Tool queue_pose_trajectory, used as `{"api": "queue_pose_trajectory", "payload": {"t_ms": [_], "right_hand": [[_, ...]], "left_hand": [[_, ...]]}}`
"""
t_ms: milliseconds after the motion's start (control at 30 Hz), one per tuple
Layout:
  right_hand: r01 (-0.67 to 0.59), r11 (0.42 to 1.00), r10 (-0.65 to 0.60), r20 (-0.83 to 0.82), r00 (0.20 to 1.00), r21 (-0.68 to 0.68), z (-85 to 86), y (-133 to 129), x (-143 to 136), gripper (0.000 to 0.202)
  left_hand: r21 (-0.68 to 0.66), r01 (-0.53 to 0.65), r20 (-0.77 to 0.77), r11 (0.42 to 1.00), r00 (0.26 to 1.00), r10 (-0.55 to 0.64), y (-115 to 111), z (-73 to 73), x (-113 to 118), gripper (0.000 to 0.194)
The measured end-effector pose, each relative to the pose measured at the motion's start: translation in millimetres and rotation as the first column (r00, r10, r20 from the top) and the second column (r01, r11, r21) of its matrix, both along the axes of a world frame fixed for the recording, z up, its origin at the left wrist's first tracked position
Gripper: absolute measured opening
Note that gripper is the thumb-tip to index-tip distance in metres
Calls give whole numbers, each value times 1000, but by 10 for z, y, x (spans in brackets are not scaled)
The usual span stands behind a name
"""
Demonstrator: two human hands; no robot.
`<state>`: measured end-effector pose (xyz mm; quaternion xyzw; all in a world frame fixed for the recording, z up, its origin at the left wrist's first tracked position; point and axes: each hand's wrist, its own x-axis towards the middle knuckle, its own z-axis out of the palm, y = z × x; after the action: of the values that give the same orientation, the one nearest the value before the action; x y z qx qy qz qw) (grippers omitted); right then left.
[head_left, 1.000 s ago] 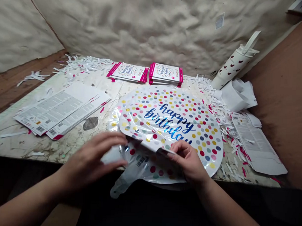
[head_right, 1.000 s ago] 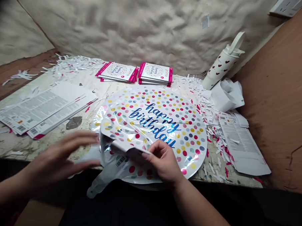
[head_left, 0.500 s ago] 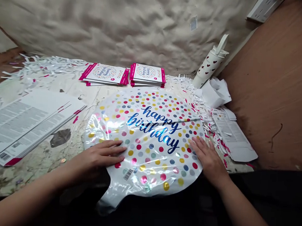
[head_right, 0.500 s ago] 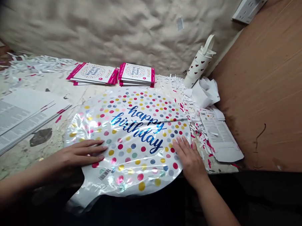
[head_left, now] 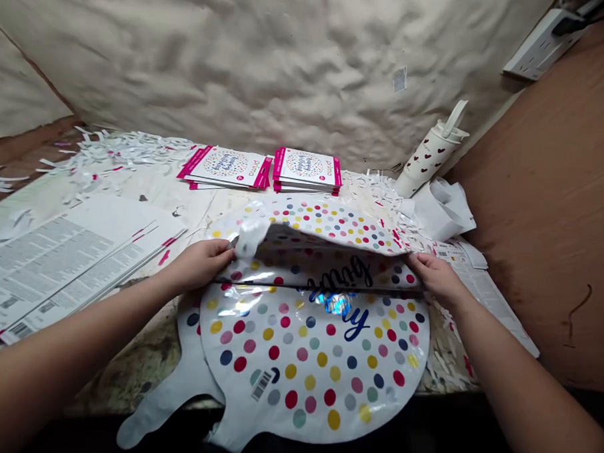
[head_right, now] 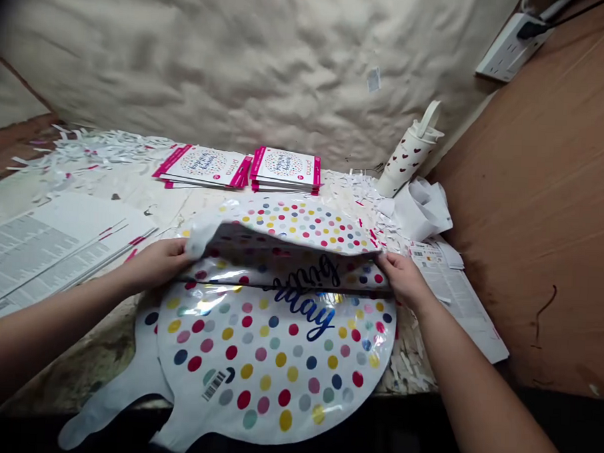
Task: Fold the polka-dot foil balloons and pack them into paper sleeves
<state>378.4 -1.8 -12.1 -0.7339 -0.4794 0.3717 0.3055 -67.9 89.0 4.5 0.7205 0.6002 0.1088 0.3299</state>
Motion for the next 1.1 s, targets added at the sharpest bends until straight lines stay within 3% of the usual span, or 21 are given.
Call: {"api": "queue_pose_trajectory", "payload": {"t_ms": [100,167,200,267,333,433,500,533,567,633,667,700,767,833,867,900,933,1033,1100], "right_hand": [[18,1000,-16,108,994,-18,-68,176,-71,40],[31,999,-24,204,979,-32,-104,250,-70,36],[36,999,-24,254,967,-41,-108,287,-53,35],[54,997,-30,353,935,-57,-75,373,-8,33],[109,992,-71,450,890,-60,12,459,-13,34],[190,978,-203,623,755,88,177,486,-337,56],[24,971,-193,723,663,238,232,390,-816,63],[-165,961,-54,732,679,223,227,314,-1097,63],[-372,911,139,719,681,176,200,229,-1368,64],[-696,717,494,672,552,45,98,57,-1751,73],[-747,665,571,643,511,2,36,-20,-1811,76],[-755,653,616,615,493,-49,-24,-88,-1768,76],[-613,776,558,616,556,-150,-118,-214,-1419,73],[-226,957,284,731,621,-181,-169,-352,-918,69],[-68,984,171,790,589,-162,-181,-431,-700,68],[-11,994,98,838,538,-109,-188,-513,-545,65],[-47,997,76,865,496,-60,-193,-593,-464,61],[-349,936,217,859,464,-48,-203,-742,-600,56],[-366,929,252,824,508,-59,-198,-716,-779,62]], "left_hand": [[188,14,-283,982,958,41,-25,-3,100,41],[430,132,-392,893,918,53,-162,-13,164,46],[505,232,-410,831,912,-5,-254,-29,197,48],[488,461,-457,742,859,-233,-444,-86,258,50],[350,593,-487,726,777,-400,-597,-169,295,54],[249,578,-518,777,757,-397,-703,-278,301,65],[248,554,-529,795,765,-368,-707,-319,296,67],[251,550,-532,796,766,-362,-699,-331,295,67],[257,547,-534,797,767,-355,-689,-341,295,66],[271,540,-537,797,772,-340,-672,-356,290,66],[275,536,-537,798,774,-334,-666,-360,283,67],[273,531,-538,802,775,-331,-662,-359,273,67],[245,526,-542,814,771,-334,-658,-340,263,67],[205,515,-548,832,765,-338,-661,-293,308,68],[202,504,-551,840,767,-328,-667,-261,366,69],[217,493,-553,842,773,-310,-677,-229,453,71],[245,490,-550,837,781,-296,-691,-198,566,73],[297,525,-520,797,789,-326,-748,-154,977,77],[247,556,-503,794,773,-385,-782,-178,1197,79]]}}
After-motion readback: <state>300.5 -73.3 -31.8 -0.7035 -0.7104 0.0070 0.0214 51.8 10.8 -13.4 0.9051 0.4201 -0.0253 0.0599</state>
